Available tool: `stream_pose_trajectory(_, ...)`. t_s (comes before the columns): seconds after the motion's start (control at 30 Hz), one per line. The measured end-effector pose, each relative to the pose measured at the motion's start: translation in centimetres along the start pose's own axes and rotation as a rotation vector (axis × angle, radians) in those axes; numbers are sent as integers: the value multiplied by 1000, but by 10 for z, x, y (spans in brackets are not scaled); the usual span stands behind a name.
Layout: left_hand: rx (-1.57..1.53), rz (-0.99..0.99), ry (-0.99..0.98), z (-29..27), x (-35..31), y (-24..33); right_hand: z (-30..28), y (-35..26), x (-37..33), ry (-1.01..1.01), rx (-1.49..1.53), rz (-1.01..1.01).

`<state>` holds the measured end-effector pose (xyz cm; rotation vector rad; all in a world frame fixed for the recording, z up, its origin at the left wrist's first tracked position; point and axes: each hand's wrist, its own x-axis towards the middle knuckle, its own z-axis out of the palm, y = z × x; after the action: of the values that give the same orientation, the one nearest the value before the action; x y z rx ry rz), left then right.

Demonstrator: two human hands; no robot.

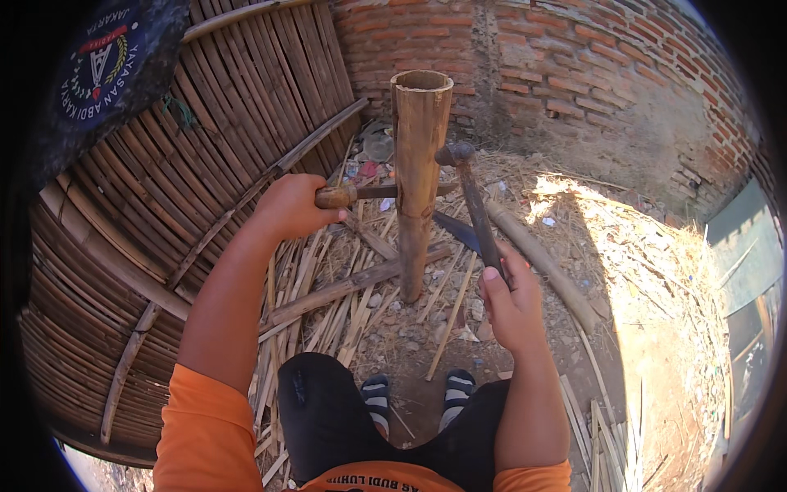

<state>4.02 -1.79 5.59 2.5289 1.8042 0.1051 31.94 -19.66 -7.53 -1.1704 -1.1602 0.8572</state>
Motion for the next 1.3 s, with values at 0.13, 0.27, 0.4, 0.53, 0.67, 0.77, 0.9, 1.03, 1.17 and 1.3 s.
stream_pose_trajectory(0.13,-9,-30,28,0,0,18,24,-9,-7,47,5,-186)
stream_pose_trajectory(0.27,-18,-15,96,9,-3,21,43,-46,7,86,-28,-301)
stream_pose_trajectory(0.4,-26,-94,35,6,-3,21,63,-19,17,82,-173,-305)
stream_pose_trajectory(0.53,-11,-138,126,18,-3,2,79,-6,14,9,-279,-89)
stream_pose_trajectory(0.67,-52,-166,84,15,-11,1,77,-31,11,79,72,-151)
stream_pose_trajectory(0.77,-28,-147,72,15,-8,9,83,7,15,18,-138,-239)
stream_pose_trajectory(0.9,-10,-180,136,24,-9,-9,94,-3,12,-11,-124,-75)
stream_pose_trajectory(1.03,-48,-189,112,22,-16,-3,82,-29,6,65,17,-120)
stream_pose_trajectory(1.17,-14,-176,92,22,-12,3,89,33,21,40,-332,-261)
stream_pose_trajectory(1.3,-42,-199,134,23,-21,-5,95,6,17,54,-207,-162)
